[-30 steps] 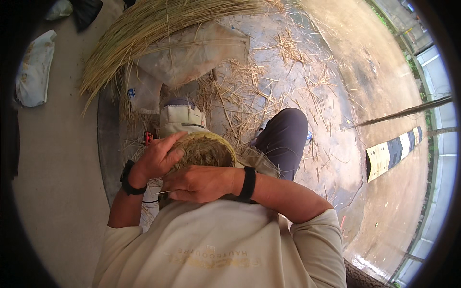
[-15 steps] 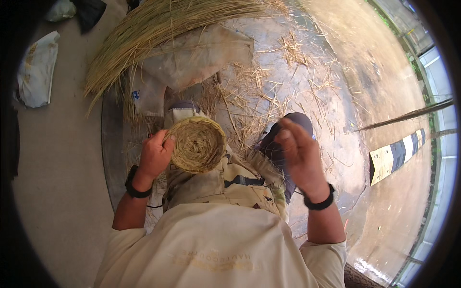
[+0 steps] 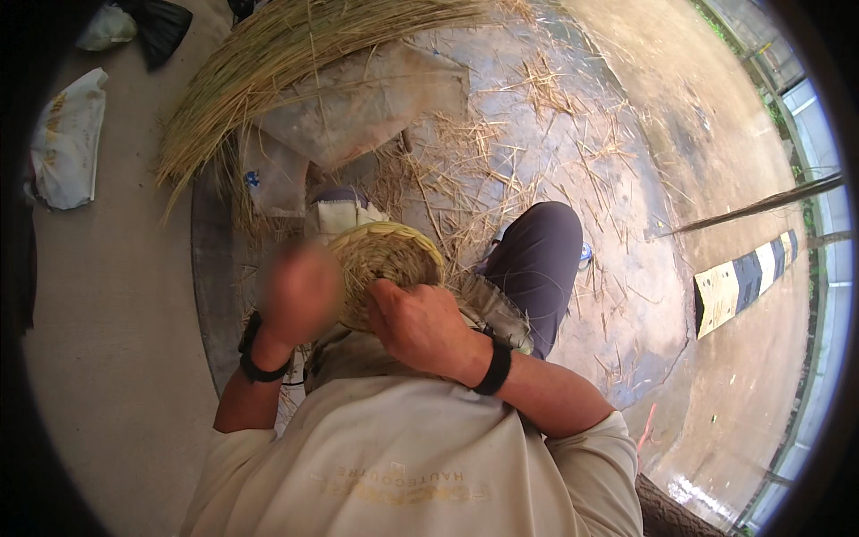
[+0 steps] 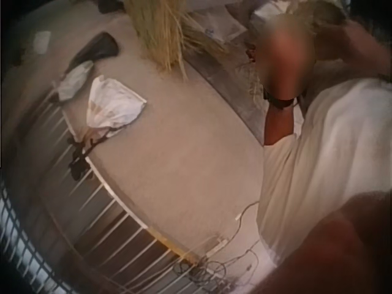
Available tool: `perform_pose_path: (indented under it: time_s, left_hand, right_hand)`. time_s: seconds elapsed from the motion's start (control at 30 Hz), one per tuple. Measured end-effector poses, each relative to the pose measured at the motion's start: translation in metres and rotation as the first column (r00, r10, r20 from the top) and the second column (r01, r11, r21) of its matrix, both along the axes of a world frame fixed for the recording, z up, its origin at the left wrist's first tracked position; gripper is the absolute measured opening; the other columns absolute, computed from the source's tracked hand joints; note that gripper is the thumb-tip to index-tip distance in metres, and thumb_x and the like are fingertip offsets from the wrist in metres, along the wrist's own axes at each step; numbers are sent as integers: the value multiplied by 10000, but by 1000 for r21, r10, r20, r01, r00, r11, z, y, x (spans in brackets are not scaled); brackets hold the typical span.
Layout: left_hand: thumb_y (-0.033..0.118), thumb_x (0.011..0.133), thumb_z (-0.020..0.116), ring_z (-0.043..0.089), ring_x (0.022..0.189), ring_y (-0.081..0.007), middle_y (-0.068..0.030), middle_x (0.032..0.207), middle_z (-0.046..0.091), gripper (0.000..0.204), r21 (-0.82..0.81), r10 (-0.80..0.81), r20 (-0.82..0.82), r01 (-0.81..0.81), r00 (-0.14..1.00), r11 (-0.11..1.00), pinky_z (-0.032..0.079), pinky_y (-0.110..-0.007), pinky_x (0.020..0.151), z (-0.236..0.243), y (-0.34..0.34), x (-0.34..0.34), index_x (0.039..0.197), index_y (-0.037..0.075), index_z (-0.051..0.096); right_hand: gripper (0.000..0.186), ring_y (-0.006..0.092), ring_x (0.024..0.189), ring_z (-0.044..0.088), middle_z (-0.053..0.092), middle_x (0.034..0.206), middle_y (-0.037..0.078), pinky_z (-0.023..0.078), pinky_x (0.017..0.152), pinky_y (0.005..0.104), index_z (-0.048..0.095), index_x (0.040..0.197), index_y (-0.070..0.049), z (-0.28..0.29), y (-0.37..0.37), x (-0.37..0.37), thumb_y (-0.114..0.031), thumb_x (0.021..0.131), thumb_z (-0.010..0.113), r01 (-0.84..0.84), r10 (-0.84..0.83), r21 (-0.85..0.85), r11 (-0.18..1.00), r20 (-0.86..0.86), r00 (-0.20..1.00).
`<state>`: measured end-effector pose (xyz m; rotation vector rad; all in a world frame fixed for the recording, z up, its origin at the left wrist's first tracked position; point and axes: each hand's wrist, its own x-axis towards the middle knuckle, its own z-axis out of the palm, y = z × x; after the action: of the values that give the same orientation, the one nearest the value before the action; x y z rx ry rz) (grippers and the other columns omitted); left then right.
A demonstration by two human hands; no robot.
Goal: The person is weaving a circular basket or base using dried straw or grass fibers and a needle with thread.
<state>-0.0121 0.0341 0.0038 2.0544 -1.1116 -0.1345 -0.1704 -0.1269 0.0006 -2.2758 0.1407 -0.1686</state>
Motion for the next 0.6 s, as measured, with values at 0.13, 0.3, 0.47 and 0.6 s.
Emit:
perform_pose_path:
  time_s: [0.13,0.3,0.47,0.6]
  left_hand:
    - [107,984,674,710,753,-453,-242,814,694,132,-5,-11,21,11,1000,1000,556,-478,628,1,-2,-3,1053,-5,680]
    - [102,975,682,708,752,-453,-237,817,699,129,5,-17,44,17,999,1000,559,-484,636,1,-3,-4,1047,-5,677]
    - [119,965,700,704,733,-449,-233,827,701,138,14,18,115,-19,993,1000,552,-502,624,0,-6,-10,1034,2,677]
    - [112,961,697,707,740,-448,-234,829,704,144,42,47,146,-54,988,998,556,-500,626,-4,-10,-16,1051,1,680]
  right_hand:
    - [144,438,629,683,667,676,213,552,583,541,652,984,-49,3,4,0,-192,973,647,58,-60,84,995,21,998]
    - [163,450,666,683,677,718,228,554,619,554,637,972,-34,3,5,0,-195,987,637,61,-66,152,986,26,998]
    - [101,472,715,659,674,789,253,533,638,533,641,1009,-5,-5,7,8,-100,977,625,54,-66,208,977,52,996]
    - [113,415,662,668,669,772,229,527,621,485,647,1012,16,-14,6,22,-92,995,622,75,-99,198,977,113,989]
